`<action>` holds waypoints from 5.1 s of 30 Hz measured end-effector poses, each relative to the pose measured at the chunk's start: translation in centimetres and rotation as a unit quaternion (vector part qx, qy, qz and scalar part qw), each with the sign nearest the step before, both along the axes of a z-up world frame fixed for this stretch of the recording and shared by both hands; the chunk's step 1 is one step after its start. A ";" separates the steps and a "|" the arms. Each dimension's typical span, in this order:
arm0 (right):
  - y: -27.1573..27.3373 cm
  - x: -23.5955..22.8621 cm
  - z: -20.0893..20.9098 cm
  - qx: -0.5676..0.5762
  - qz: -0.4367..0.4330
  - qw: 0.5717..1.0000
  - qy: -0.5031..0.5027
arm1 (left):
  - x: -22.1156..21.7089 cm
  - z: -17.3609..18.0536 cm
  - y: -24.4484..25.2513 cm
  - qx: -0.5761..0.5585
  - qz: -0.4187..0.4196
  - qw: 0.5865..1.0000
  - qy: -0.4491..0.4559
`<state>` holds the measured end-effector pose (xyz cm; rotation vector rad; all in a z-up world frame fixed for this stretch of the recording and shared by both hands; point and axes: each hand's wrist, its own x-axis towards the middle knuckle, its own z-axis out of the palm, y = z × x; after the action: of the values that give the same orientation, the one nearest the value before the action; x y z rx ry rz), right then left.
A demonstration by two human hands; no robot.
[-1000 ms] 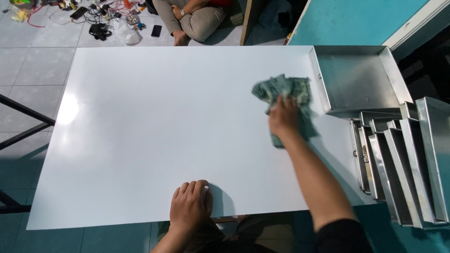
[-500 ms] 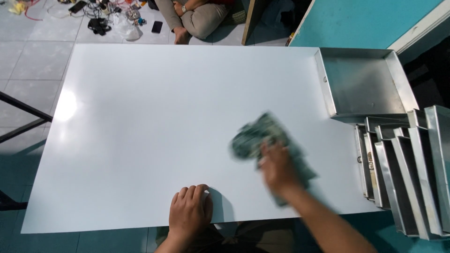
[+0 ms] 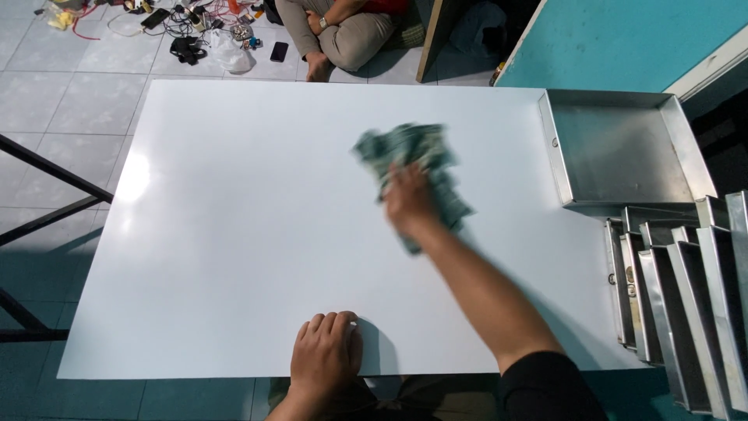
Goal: The person wipes a white table surface with a green cloth using their right hand. They move the cloth back and forth across the table repeatedly. A second person sits on the floor in the background.
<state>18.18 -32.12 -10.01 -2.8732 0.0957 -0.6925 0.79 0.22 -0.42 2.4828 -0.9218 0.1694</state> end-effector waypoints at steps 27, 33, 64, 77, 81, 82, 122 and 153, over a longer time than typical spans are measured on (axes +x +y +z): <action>11.7 -7.2 8.8 -0.005 0.204 0.964 0.169 | 0.3 -0.3 0.2 0.001 0.007 1.000 0.002; 1.4 -16.4 6.8 0.078 0.160 0.977 0.115 | 0.5 0.4 0.3 -0.017 -0.003 1.000 -0.005; -3.6 -0.8 5.6 0.105 -0.073 0.955 0.267 | 0.6 0.9 0.6 -0.030 -0.017 0.999 -0.031; 14.0 -10.8 9.6 0.062 0.298 0.934 0.187 | 0.5 0.5 1.0 -0.030 -0.009 0.999 -0.028; 4.8 -11.3 10.1 0.158 0.241 0.954 0.087 | 0.7 0.9 0.9 -0.045 -0.010 0.998 -0.046; 2.3 -9.7 8.8 0.158 0.243 0.953 0.087 | 0.8 1.0 0.9 -0.045 -0.009 0.998 -0.047; 13.2 -15.7 15.0 0.447 0.112 0.870 0.175 | 2.5 6.0 0.8 -0.169 0.030 0.984 -0.051; 11.9 -28.7 10.0 0.254 -0.065 0.962 -0.070 | 11.6 0.1 3.1 0.123 -0.077 0.989 -0.033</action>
<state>-10.55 -20.18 0.03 -2.3350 0.3842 -0.7620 12.42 3.28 -0.36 2.6271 -1.2223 0.0902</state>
